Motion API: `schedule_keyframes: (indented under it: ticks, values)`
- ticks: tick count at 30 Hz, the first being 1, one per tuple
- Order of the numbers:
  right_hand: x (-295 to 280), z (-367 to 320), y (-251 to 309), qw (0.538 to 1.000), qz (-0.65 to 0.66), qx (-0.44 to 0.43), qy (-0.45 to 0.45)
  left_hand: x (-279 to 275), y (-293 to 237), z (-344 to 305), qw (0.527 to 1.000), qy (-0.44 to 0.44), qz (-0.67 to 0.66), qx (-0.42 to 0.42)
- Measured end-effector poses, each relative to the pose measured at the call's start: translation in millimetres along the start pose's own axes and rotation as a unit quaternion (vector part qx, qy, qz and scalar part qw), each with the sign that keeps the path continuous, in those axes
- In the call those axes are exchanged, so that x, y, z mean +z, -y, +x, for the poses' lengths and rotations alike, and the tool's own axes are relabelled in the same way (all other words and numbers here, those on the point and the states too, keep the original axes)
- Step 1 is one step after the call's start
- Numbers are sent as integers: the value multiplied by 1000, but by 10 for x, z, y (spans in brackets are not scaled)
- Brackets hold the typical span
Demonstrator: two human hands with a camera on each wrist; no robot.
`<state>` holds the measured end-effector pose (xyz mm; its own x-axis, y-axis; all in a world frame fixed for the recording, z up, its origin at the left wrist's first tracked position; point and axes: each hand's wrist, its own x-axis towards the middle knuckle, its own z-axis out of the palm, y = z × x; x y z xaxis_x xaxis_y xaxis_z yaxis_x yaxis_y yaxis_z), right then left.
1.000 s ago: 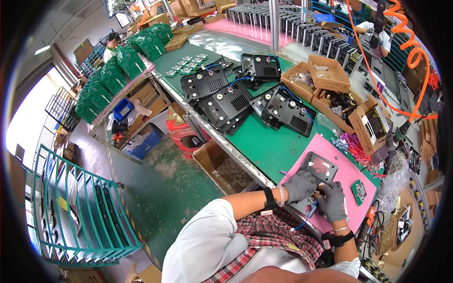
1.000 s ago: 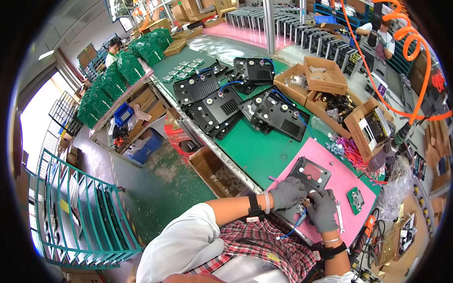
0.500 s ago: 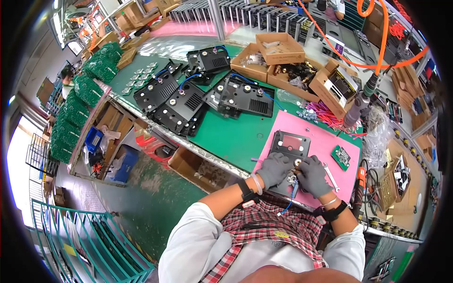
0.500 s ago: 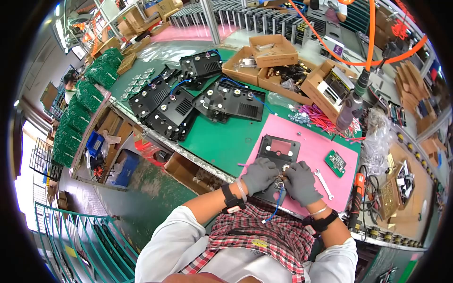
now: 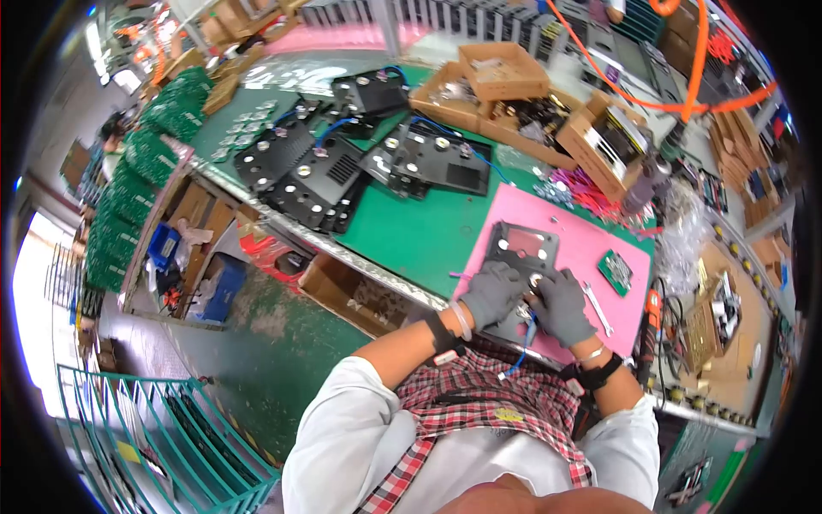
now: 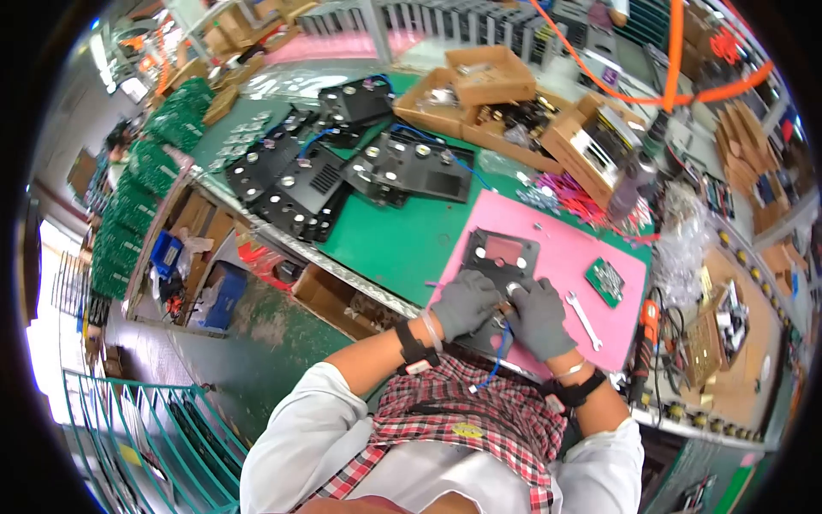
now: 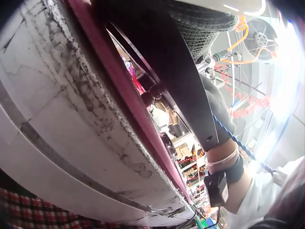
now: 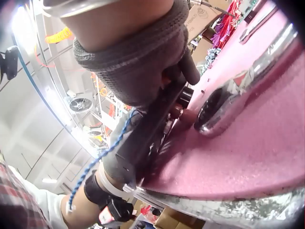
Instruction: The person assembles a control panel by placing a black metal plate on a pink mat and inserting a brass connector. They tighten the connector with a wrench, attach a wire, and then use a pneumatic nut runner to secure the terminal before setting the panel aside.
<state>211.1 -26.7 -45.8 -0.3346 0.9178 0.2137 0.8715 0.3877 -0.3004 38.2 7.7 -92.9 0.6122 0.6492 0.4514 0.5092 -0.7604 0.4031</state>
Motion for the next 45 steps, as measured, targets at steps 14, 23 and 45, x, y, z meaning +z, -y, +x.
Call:
schedule_keyframes:
  ticks: [14,23,45]
  values:
    - [-30,-33,-111,998,51,-17,41,-29,-19,41,1000,12,-4,-17]
    - [10,-16,-130,999,37,-25,24,-55,-33,49,1000,12,-9,-25]
    - [-142,-564,-868,957,-33,285,47,-86,-18,53,997,8,-56,-45]
